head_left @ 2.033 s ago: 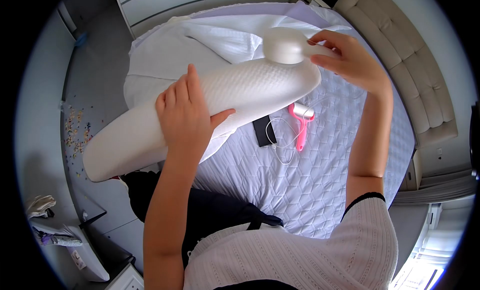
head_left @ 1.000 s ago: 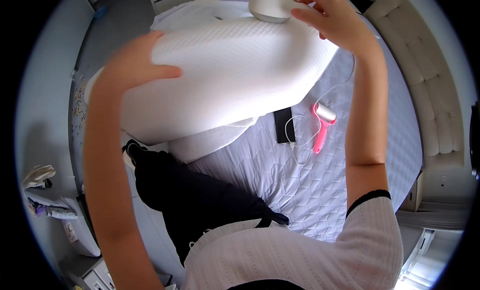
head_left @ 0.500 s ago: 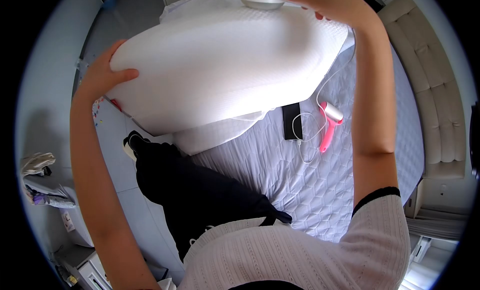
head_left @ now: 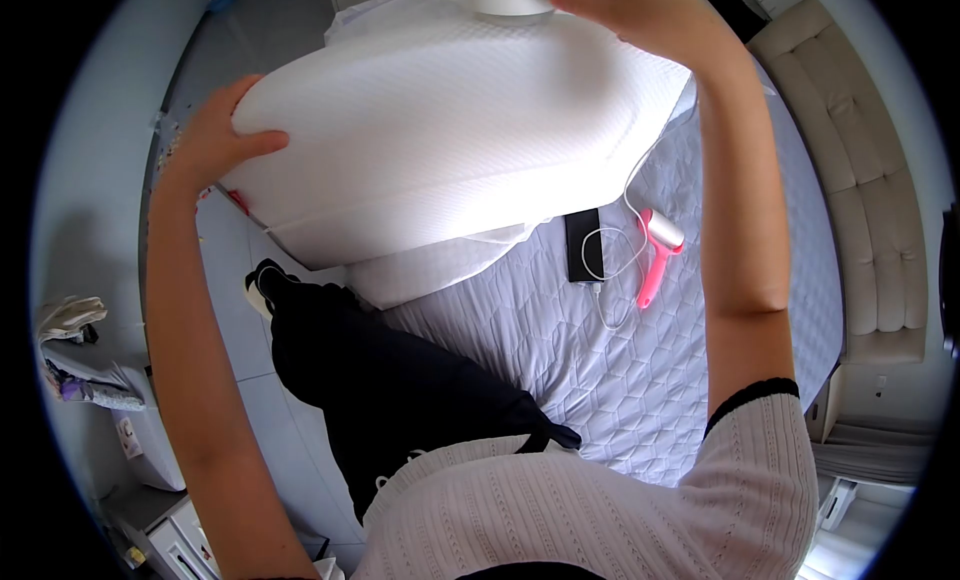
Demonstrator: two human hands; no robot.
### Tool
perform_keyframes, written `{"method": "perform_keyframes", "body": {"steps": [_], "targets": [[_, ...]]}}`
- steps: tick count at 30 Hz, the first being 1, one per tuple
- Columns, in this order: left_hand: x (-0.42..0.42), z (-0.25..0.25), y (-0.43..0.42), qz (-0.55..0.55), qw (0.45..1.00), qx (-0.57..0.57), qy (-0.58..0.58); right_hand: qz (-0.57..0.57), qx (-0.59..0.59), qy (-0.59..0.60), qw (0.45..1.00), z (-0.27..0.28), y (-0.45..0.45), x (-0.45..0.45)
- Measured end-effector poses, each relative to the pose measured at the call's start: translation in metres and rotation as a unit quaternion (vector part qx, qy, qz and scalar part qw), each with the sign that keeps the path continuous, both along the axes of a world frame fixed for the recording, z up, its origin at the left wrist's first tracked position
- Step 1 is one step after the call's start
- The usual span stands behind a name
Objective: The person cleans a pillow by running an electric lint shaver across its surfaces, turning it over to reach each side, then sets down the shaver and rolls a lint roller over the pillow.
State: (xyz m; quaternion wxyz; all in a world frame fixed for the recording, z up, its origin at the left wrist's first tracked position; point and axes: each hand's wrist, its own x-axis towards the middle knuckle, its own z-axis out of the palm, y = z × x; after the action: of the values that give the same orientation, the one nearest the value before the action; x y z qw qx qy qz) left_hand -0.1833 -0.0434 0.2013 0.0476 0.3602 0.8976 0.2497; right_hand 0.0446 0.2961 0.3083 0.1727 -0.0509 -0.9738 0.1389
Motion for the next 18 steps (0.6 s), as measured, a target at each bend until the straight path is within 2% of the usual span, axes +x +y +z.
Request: {"method": "perform_keyframes", "body": {"steps": [2, 3, 5, 9, 11, 18], "targets": [[0.002, 0.000, -0.002, 0.004, 1.000, -0.001, -0.012, -0.066, 0.112, -0.007, 0.991, 0.004, 0.001, -0.003], [0.002, -0.002, -0.003, 0.003, 1.000, 0.007, -0.004, -0.066, 0.114, -0.007, 0.991, 0.007, 0.001, -0.002], [0.001, -0.004, -0.004, 0.003, 1.000, 0.017, 0.004, -0.157, 0.152, -0.077, 0.973, 0.014, 0.006, 0.003], [0.001, -0.004, -0.004, -0.005, 1.000, 0.009, 0.020, -0.154, 0.128, -0.067, 0.977, 0.015, 0.002, 0.023], [0.003, -0.003, -0.002, -0.010, 1.000, 0.002, 0.016, -0.087, 0.015, -0.043, 0.995, 0.014, -0.005, 0.027], [0.000, -0.004, -0.005, 0.002, 1.000, -0.013, 0.009, -0.072, 0.076, -0.004, 0.995, 0.004, 0.003, 0.005]]}}
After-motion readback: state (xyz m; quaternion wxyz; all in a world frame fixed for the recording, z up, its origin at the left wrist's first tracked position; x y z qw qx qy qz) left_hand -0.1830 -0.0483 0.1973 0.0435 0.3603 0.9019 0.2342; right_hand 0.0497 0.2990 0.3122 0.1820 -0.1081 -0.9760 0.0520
